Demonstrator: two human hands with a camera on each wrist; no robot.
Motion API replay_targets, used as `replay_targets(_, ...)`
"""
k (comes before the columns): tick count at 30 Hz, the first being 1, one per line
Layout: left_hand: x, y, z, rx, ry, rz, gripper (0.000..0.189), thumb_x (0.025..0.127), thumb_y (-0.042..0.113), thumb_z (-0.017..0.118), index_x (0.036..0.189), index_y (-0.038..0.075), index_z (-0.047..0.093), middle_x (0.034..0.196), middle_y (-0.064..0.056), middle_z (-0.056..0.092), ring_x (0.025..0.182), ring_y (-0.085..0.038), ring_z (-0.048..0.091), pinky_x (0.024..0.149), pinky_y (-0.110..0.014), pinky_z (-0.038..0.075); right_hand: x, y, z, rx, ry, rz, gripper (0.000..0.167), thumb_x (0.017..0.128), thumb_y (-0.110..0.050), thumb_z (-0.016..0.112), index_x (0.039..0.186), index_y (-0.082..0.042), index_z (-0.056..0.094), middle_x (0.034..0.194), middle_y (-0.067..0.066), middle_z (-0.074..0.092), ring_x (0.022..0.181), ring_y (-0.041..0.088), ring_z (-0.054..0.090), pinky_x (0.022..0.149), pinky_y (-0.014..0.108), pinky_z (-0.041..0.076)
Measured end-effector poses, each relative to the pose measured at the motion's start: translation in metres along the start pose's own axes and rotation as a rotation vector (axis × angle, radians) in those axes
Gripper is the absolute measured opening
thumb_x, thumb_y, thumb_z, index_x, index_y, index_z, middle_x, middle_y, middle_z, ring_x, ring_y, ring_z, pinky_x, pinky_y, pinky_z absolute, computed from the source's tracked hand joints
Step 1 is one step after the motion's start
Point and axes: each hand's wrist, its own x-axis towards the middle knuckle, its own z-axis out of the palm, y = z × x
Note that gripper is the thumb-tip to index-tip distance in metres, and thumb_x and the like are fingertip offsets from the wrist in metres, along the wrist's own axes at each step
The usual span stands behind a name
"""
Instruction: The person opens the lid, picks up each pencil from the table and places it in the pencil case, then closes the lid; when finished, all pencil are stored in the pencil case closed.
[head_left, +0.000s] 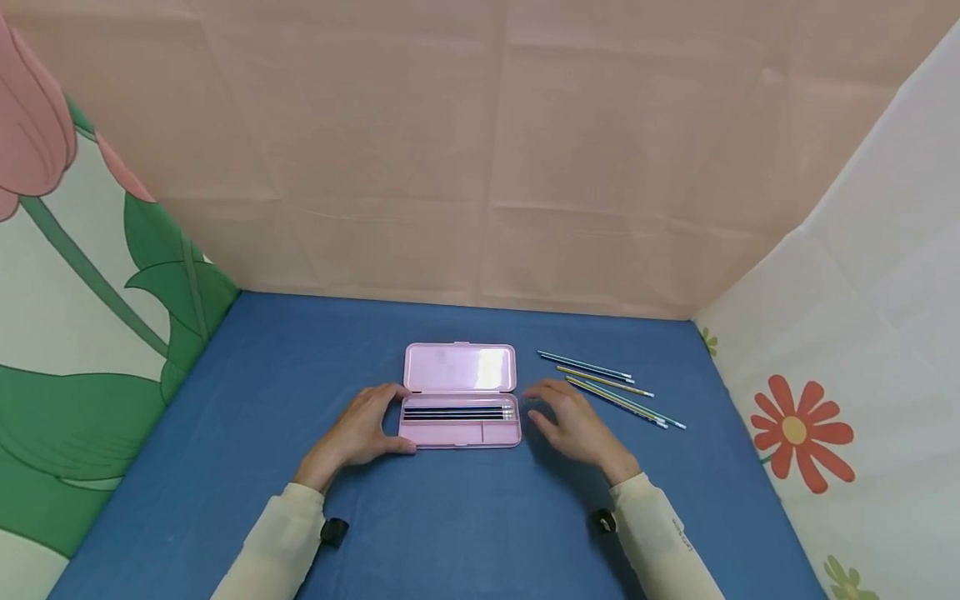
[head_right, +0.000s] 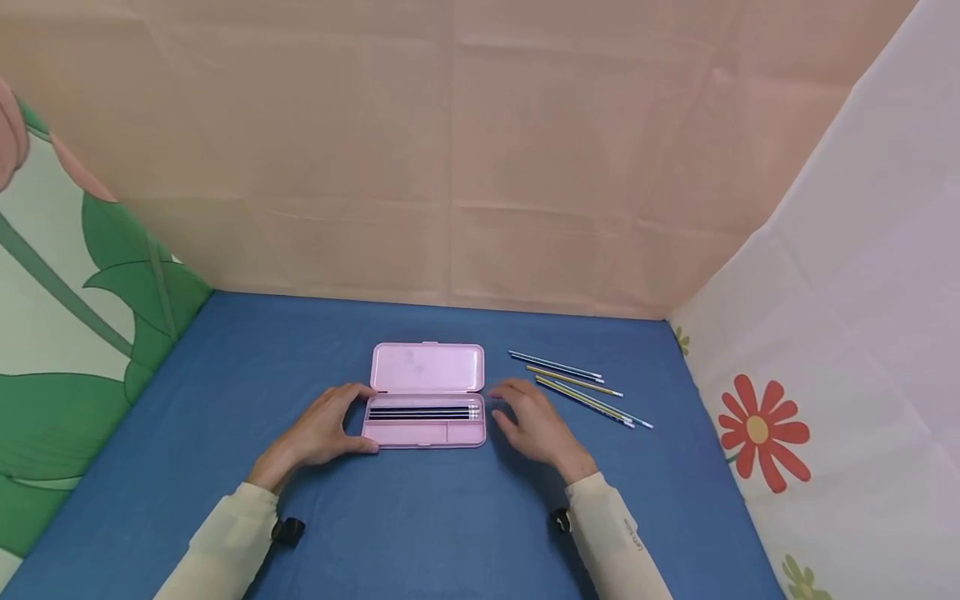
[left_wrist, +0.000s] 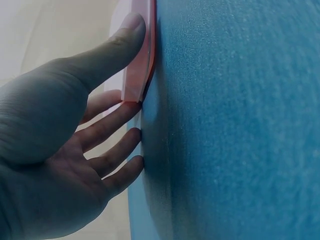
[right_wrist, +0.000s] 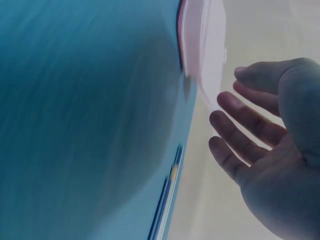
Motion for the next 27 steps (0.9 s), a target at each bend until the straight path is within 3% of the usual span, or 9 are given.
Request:
replay_targets(8,-0.001,-0.001,0.001,-0.009,0.004,-0.009,0.086,0.081,0.032,0.105,0.152,0.006,0.063,0.165,-0.023,0.059,0.155,-0.051,0.05,0.13,-0.073,0.04,-0.04,0.036,-0.024,-0.017,0.057,0.127,0.033,0.105,-0.008,0.078,0.137,-0.001,0.076,0.137,0.017,0.079,0.133,0.041,0.073,0.112,0.064,0.058)
replay_targets(16,-0.001,0.0,0.001,-0.01,0.003,-0.01,0.086,0.081,0.032,0.105,0.151,0.007,0.063,0.165,-0.023,0.059,0.155,-0.051,0.051,0.129,-0.073,0.041,-0.076,0.07,-0.048,-0.08,0.126,0.215,0.033,0.102,-0.003,0.079,0.134,0.003,0.075,0.129,0.022,0.08,0.124,0.047,0.073,0.106,0.069,0.057)
replay_targets(27,0.0,-0.001,0.001,0.0,0.006,-0.005,0.086,0.08,0.033,0.105,0.151,0.007,0.063,0.165,-0.023,0.06,0.154,-0.051,0.052,0.129,-0.073,0.041,-0.095,0.097,-0.061,-0.108,0.084,0.341,0.039,0.1,-0.004,0.081,0.136,0.006,0.073,0.128,0.027,0.079,0.122,0.05,0.072,0.106,0.072,0.055)
